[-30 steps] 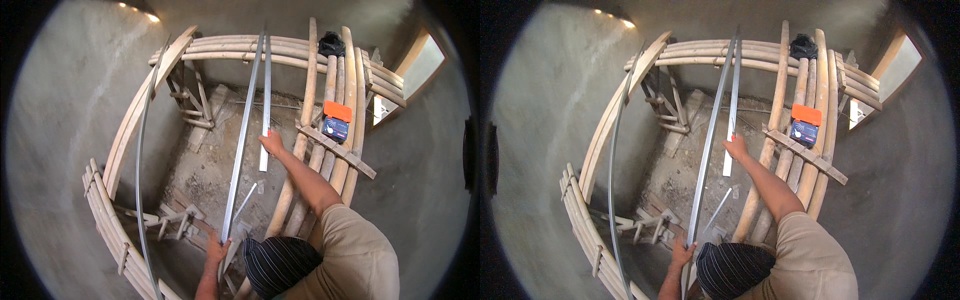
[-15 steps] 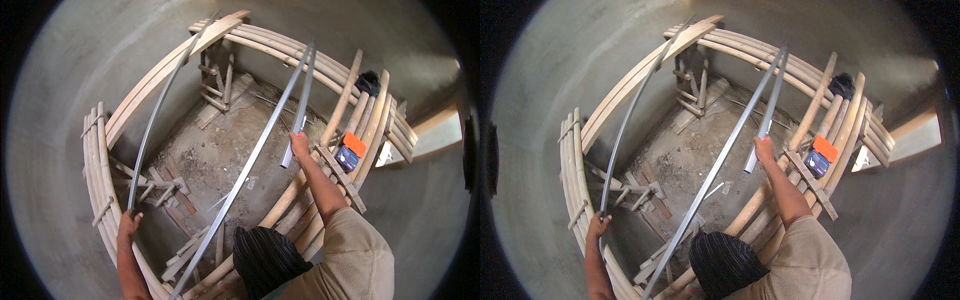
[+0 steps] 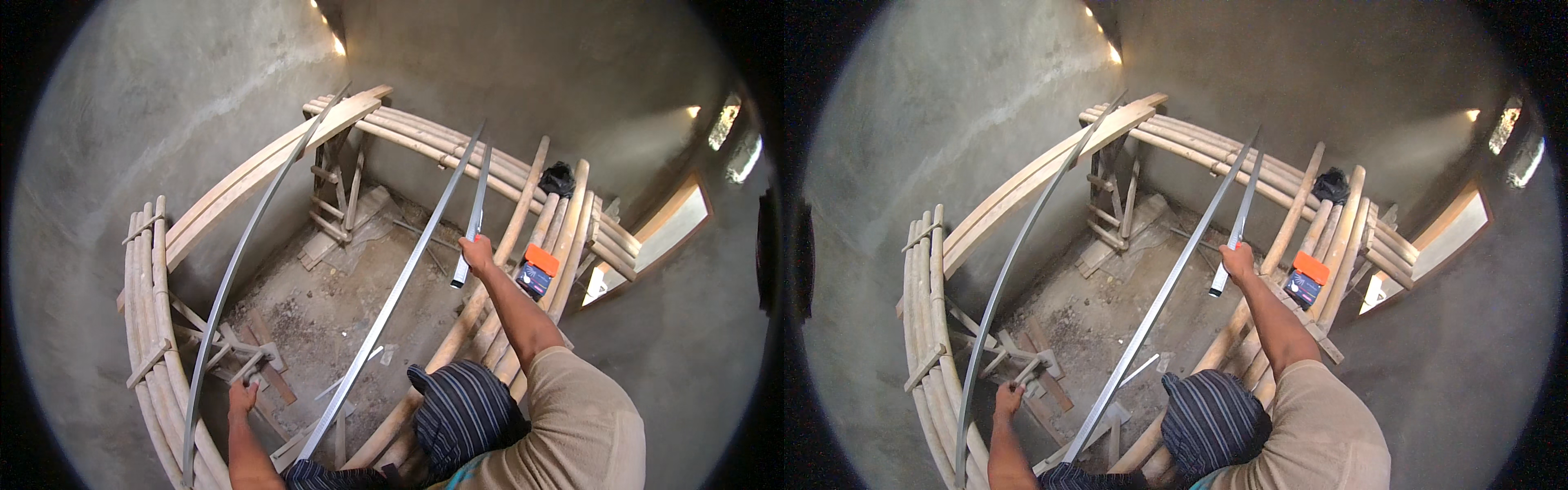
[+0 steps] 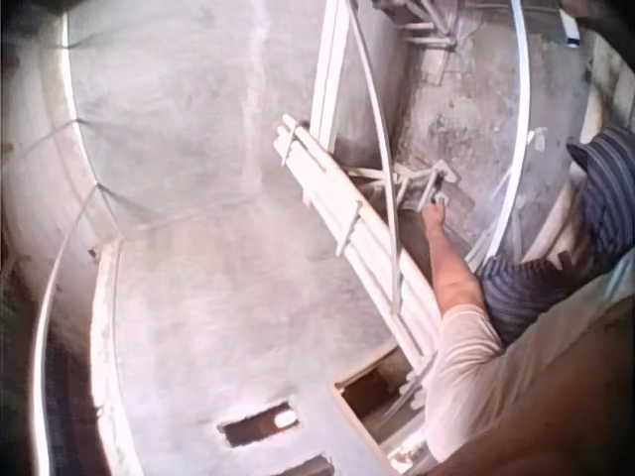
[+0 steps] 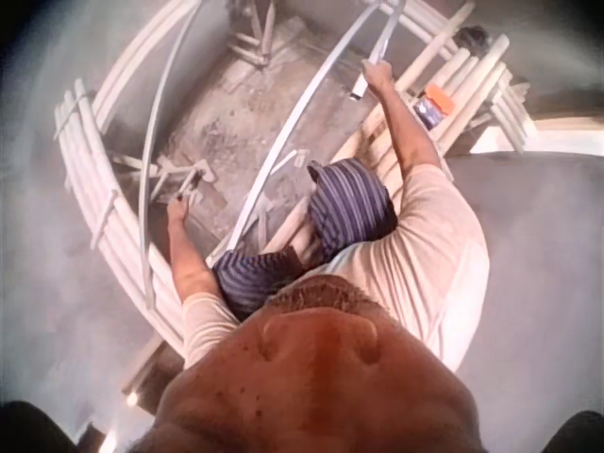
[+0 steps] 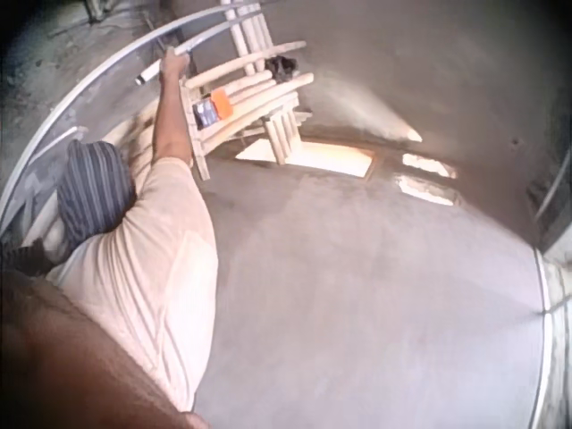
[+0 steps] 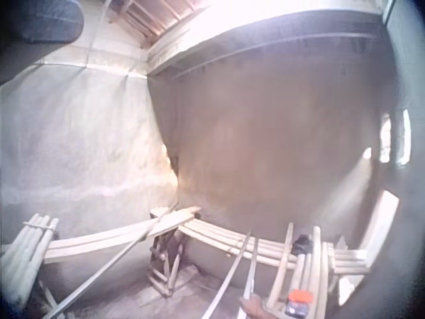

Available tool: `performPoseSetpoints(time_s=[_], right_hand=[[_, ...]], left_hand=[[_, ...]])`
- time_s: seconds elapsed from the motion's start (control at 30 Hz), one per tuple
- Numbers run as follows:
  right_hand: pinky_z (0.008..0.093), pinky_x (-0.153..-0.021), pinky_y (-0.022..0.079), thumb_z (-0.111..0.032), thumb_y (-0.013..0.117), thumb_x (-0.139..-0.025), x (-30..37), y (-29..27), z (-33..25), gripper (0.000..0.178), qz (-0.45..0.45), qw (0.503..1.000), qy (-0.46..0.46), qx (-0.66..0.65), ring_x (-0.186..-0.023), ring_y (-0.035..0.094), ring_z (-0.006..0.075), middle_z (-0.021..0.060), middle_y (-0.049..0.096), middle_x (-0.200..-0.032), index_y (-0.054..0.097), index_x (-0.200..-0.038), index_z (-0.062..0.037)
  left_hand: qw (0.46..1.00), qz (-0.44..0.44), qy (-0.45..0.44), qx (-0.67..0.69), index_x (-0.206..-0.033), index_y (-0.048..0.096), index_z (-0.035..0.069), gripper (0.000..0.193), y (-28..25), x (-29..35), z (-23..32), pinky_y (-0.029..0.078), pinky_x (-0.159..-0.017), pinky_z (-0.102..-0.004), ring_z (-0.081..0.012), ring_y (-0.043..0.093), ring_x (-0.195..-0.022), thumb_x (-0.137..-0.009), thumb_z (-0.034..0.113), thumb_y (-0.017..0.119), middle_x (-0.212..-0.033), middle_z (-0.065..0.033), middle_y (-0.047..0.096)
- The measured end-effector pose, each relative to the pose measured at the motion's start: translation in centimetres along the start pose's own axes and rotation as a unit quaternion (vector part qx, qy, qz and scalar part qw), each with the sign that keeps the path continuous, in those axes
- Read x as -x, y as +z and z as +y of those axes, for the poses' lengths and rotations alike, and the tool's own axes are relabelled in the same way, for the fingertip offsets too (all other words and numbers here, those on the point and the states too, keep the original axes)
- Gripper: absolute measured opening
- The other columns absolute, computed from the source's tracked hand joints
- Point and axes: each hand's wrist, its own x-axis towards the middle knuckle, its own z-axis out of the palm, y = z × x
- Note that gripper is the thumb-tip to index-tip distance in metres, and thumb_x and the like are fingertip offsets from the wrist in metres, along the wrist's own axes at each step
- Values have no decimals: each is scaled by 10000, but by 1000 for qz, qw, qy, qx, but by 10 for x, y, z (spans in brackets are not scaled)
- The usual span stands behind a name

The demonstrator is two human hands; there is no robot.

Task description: The person measures metal studs using a tape measure and a pen, then cuts the metal studs using shears.

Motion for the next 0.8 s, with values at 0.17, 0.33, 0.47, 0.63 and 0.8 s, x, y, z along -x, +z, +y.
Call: performPoseSetpoints(time_s=[0.17, 0.33, 0.47, 0.63, 0.8], right_hand=[[416, -698, 526, -256, 719, -741, 24, -53, -35, 354, 37, 997, -45, 53, -741, 670, 277, 174, 687, -792, 638, -866, 66], [404, -540, 475, -276, 702, -762, 57, -92, -83, 322, 15, 988, -97, 120, -586, 607, 219, 102, 605, -641, 618, -745, 34], [408, -551, 488, -283, 687, -774, 76, -100, -97, 334, -25, 994, -38, 95, -616, 631, 244, 122, 624, -669, 620, -764, 44], [453, -799, 534, -336, 675, -774, 39, -94, -25, 458, 42, 986, -73, 142, -893, 684, 421, 292, 681, -911, 622, -957, 81], [460, -823, 519, -326, 676, -778, 12, -56, 30, 457, 47, 985, -59, 156, -931, 661, 408, 289, 665, -954, 594, -985, 74]], left_hand=[[995, -90, 51, 3, -1241, 636, -24, 583, 29, -29, 67, 490, -989, -434, -377, 631, -1149, -861, 409, 723, -1180, -242, 671], [974, -189, 120, -39, -1272, 653, 55, 567, 58, -42, 98, 487, -1003, -439, -386, 613, -1186, -861, 441, 713, -1251, -242, 646], [957, -224, 165, -84, -1252, 670, 78, 569, 63, -36, 134, 499, -989, -446, -397, 624, -1156, -853, 482, 702, -1225, -228, 662], [908, -215, 295, -205, -1237, 679, 76, 602, 91, -39, 177, 503, -979, -454, -394, 638, -1123, -860, 546, 671, -1191, -220, 678], [917, -254, 287, -114, -1268, 652, 56, 688, 102, -15, 232, 497, -981, -456, -405, 630, -1134, -853, 604, 652, -1231, -237, 654]])
